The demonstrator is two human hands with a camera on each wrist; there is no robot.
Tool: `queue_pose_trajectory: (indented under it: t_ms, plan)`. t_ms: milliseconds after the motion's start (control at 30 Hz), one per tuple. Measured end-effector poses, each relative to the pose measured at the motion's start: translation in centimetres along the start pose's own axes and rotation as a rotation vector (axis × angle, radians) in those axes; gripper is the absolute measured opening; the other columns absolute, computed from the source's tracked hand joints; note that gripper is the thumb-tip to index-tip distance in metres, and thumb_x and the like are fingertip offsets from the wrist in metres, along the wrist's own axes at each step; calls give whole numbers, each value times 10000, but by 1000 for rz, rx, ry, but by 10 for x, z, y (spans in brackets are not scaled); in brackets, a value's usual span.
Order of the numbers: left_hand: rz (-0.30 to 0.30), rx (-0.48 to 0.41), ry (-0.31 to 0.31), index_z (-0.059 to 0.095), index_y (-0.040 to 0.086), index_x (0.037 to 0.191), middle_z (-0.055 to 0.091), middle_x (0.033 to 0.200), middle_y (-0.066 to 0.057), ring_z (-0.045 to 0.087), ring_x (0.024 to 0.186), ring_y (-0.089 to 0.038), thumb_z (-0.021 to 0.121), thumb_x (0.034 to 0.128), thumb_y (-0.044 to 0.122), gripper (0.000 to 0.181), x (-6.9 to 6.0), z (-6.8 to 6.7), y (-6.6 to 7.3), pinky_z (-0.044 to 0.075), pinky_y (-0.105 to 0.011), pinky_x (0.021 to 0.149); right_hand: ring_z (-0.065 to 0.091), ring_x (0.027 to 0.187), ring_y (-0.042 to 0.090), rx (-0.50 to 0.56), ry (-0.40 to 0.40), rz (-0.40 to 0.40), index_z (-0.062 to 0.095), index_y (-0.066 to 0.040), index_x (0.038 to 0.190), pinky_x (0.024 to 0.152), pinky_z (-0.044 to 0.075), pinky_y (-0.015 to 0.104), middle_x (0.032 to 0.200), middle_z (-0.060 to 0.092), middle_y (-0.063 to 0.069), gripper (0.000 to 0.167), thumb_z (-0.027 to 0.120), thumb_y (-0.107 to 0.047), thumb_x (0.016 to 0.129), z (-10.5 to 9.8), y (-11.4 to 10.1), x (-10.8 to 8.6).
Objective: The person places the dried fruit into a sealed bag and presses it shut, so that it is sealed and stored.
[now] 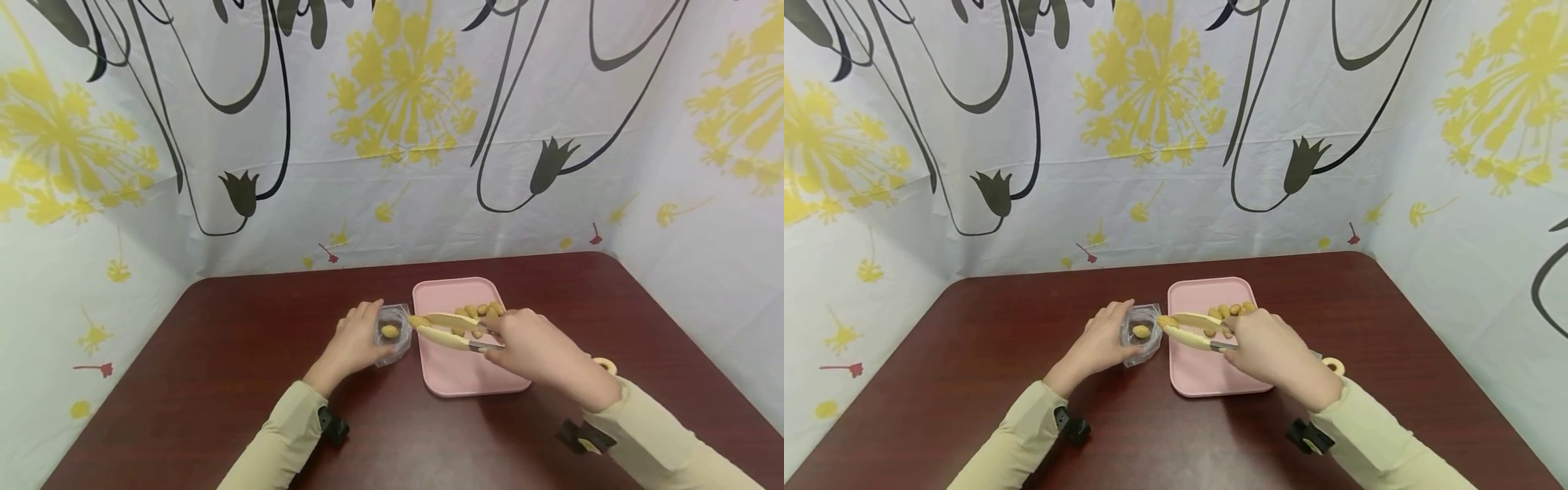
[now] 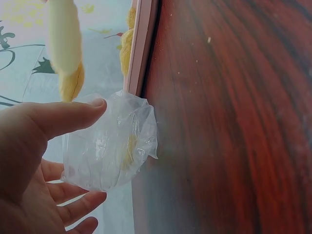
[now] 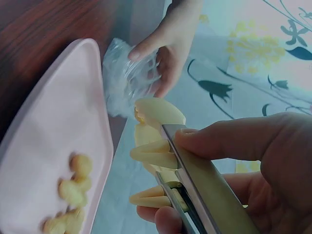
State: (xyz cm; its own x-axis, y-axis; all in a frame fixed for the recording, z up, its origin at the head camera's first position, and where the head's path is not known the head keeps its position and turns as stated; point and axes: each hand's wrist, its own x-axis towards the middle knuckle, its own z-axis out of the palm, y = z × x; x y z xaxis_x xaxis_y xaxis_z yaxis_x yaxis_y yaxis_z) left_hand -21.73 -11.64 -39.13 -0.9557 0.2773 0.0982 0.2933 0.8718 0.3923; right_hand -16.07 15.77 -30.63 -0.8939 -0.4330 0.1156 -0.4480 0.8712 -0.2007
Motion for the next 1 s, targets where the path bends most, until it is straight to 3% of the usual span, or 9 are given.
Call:
queue_pose_trajectory:
  t_ms: [67, 200, 333, 633, 1000]
  plan:
    - [-3, -4, -4, 357, 53, 1449, 476, 1366, -133, 437, 1250, -316, 802, 747, 371, 889, -1, 1, 0, 333, -518, 1049, 479, 599, 132, -7, 13, -33, 697, -72, 1058, 533, 402, 303, 716, 613, -40, 320, 689, -142, 745, 2, -6, 7]
    - [0, -11, -2, 365, 45, 1443, 481, 1363, -143, 447, 1247, -337, 814, 734, 357, 895, -2, 2, 0, 338, -529, 1045, 486, 608, 126, -35, 9, -78, 636, -143, 844, 537, 411, 309, 707, 586, -51, 105, 698, -156, 761, 7, -14, 19]
    - [7, -8, 3, 369, 39, 1439, 486, 1355, -151, 457, 1236, -349, 828, 721, 340, 903, -2, 2, -1, 344, -536, 1037, 453, 597, 128, -42, 1, -98, 548, -171, 704, 546, 390, 304, 601, 481, -76, 162, 702, -145, 746, 11, -22, 29]
    - [19, 1, 13, 363, 44, 1444, 488, 1346, -140, 462, 1224, -334, 839, 711, 330, 919, -1, 2, -2, 352, -525, 1025, 539, 612, 149, -101, -34, -77, 611, -190, 727, 506, 399, 369, 594, 530, -76, 89, 699, -179, 732, 10, -34, 40]
    - [-4, -38, 4, 361, 34, 1442, 478, 1356, -140, 442, 1230, -317, 843, 700, 338, 936, -1, 1, -4, 329, -525, 1037, 413, 553, 110, 0, -56, -38, 571, -178, 725, 508, 349, 269, 588, 475, -59, 112, 673, -143, 759, -1, -20, 36]
